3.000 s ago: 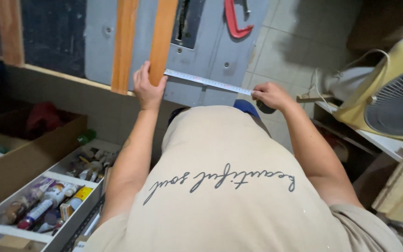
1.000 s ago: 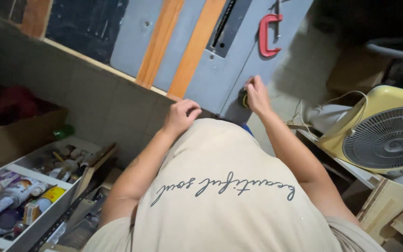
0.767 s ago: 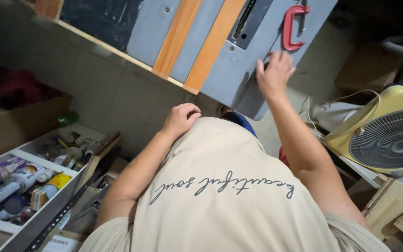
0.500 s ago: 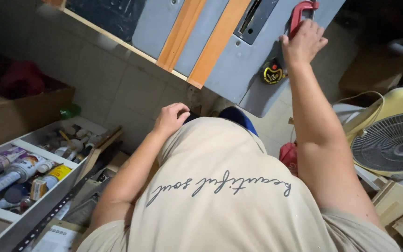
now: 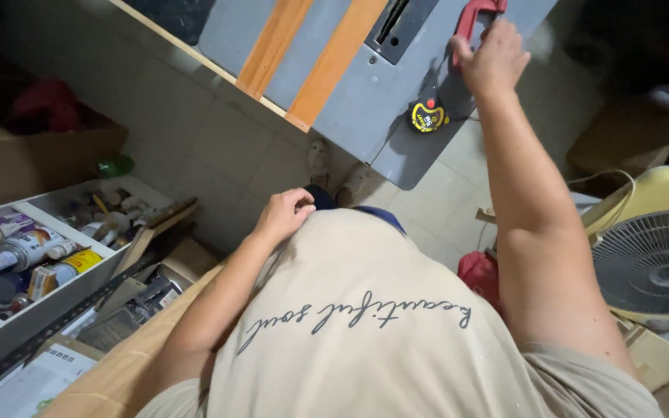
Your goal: Measuring wooden frame components with a tape measure and securing them using C-clamps on a workshop surface.
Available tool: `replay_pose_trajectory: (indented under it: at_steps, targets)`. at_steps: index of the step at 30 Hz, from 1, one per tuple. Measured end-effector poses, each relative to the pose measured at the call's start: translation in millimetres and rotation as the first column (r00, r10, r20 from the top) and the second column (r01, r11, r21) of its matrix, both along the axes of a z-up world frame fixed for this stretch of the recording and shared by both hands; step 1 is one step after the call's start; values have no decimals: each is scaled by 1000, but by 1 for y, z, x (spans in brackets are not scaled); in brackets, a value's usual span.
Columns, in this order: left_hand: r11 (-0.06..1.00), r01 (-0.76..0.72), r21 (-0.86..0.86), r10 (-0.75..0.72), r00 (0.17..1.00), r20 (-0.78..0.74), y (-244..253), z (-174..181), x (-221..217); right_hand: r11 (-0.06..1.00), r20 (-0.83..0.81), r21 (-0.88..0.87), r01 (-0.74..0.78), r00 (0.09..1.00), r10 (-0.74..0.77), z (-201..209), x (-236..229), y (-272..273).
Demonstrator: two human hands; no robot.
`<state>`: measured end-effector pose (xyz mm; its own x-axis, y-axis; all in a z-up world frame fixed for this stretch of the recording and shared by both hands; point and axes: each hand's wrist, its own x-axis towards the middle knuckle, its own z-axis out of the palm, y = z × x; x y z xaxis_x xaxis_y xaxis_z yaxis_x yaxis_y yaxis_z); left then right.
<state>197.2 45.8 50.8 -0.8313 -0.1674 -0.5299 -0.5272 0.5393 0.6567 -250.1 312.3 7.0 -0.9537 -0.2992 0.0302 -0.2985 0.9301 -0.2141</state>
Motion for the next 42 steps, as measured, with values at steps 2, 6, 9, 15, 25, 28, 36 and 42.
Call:
replay_pose_trajectory:
  at_steps: [2,6,9,15,25,28,36,42]
  targets:
    - [999,-38,-13,38,999,10,6,0,10,975,72,220,-30,997,14,11,9,-15]
    - [998,-57,-41,63,986,152,10,23,24,985,53,173,7,998,-16,-12,1,-28]
    - [995,-70,-66,83,970,227,7,33,31,957,77,283,63,993,-88,-12,-10,-40]
    - [997,-64,-53,69,992,105,-22,20,46,967,-84,59,246,967,-241,-51,-61,-16]
    - [871,-217,441,189,976,108,-120,-3,46,866,42,-411,-283,944,328,98,136,-53]
    - [410,-380,829,144,925,353,-143,21,33,846,-135,-39,-532,842,523,103,224,-94]
    - [275,-281,919,-170,927,334,-147,43,37,419,-523,-244,-875,482,703,100,353,-154]
    - [454,-248,856,-11,959,284,-115,-18,23,421,337,-882,212,909,247,6,413,-154]
